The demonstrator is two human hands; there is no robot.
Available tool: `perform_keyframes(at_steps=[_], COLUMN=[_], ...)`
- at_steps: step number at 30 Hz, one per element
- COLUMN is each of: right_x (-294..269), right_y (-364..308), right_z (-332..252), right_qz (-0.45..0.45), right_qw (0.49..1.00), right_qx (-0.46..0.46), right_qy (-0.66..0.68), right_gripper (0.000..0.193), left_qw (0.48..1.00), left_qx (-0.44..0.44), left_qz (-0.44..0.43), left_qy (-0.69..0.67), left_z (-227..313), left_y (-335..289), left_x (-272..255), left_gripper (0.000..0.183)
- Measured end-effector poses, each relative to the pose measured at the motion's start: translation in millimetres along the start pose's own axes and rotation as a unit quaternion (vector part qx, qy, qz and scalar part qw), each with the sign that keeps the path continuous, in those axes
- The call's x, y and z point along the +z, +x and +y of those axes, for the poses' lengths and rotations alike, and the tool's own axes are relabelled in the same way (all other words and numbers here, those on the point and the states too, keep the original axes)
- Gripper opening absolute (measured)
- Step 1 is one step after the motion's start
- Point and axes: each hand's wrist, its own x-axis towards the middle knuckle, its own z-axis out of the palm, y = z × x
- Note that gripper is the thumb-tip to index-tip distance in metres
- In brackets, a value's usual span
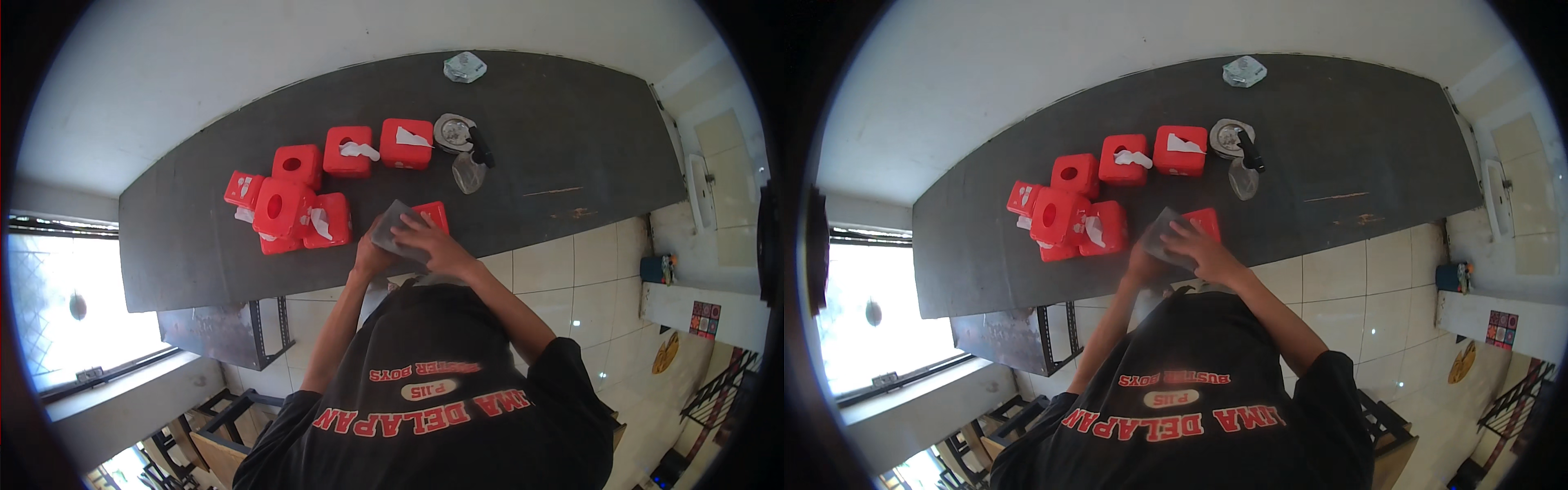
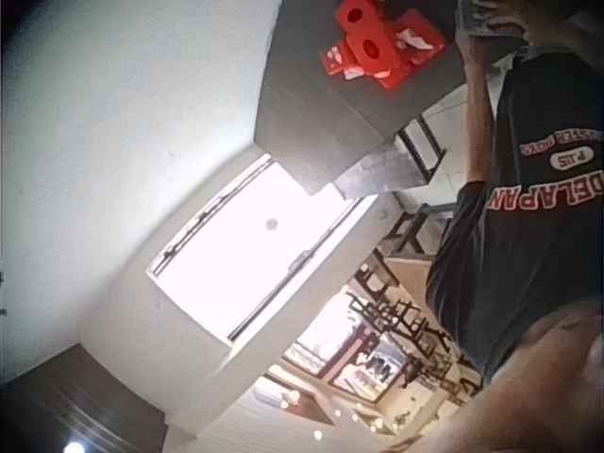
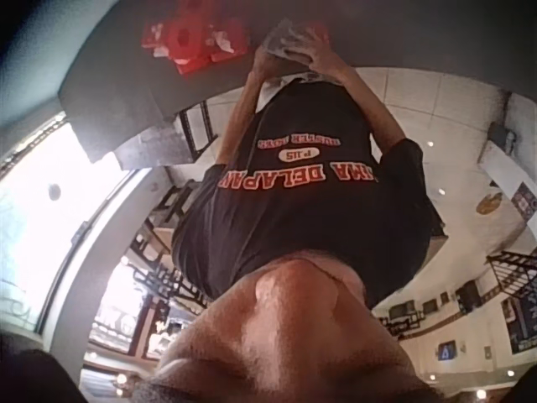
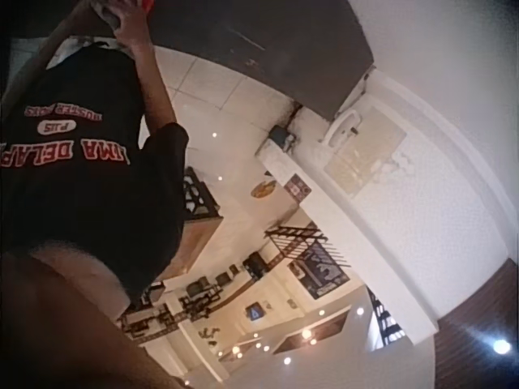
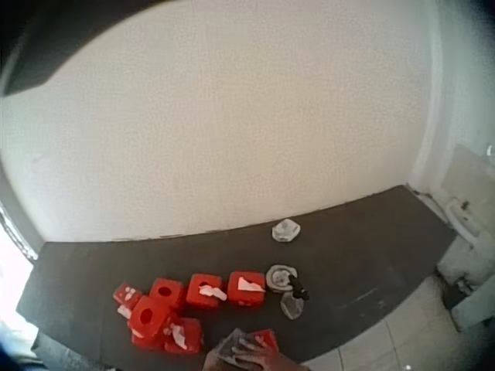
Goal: The person is wiping down red plastic tissue boxes with a cloth and a spray cleaner in a restaurant setting.
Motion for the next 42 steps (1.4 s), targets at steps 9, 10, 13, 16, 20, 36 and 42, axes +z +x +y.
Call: perform_keyframes(at_steps=[9, 10, 13, 16, 20, 36, 42], right_x=[-44, -39, -41, -42, -17, -9, -17], right_y=[-75, -81, -73, -40, -29, -73, -26], right_z=[14, 24, 19, -4, 16, 8, 9], right_qz=[-0.018, 0.088, 0.254, 0.251, 0.201, 0.297, 0.308], right_qw=[0.946, 0.937, 0.906, 0.861, 0.969, 0.889, 0.925], right_qx=[0.211, 0.242, 0.271, 0.331, 0.115, 0.299, 0.144], right_qy=[0.247, 0.235, 0.204, 0.294, 0.081, 0.176, 0.169], right_gripper=[0.052, 0.044, 0.036, 0.04, 0.057, 0.04, 0.038], left_qw=[0.982, 0.986, 0.989, 0.987, 0.991, 0.989, 0.998], left_qx=[-0.149, -0.13, -0.12, -0.131, -0.125, -0.12, -0.004], left_qz=[0.009, 0.011, 0.009, -0.011, 0.003, -0.03, 0.05], left_qy=[-0.111, -0.105, -0.085, -0.095, -0.044, -0.078, -0.047], left_z=[29, 26, 14, 22, 27, 48, 58], left_y=[11, 9, 3, 5, 6, 10, 6], left_x=[1, 2, 4, -2, 0, -21, -20], left_gripper=[0.095, 0.097, 0.102, 0.105, 0.103, 0.109, 0.11])
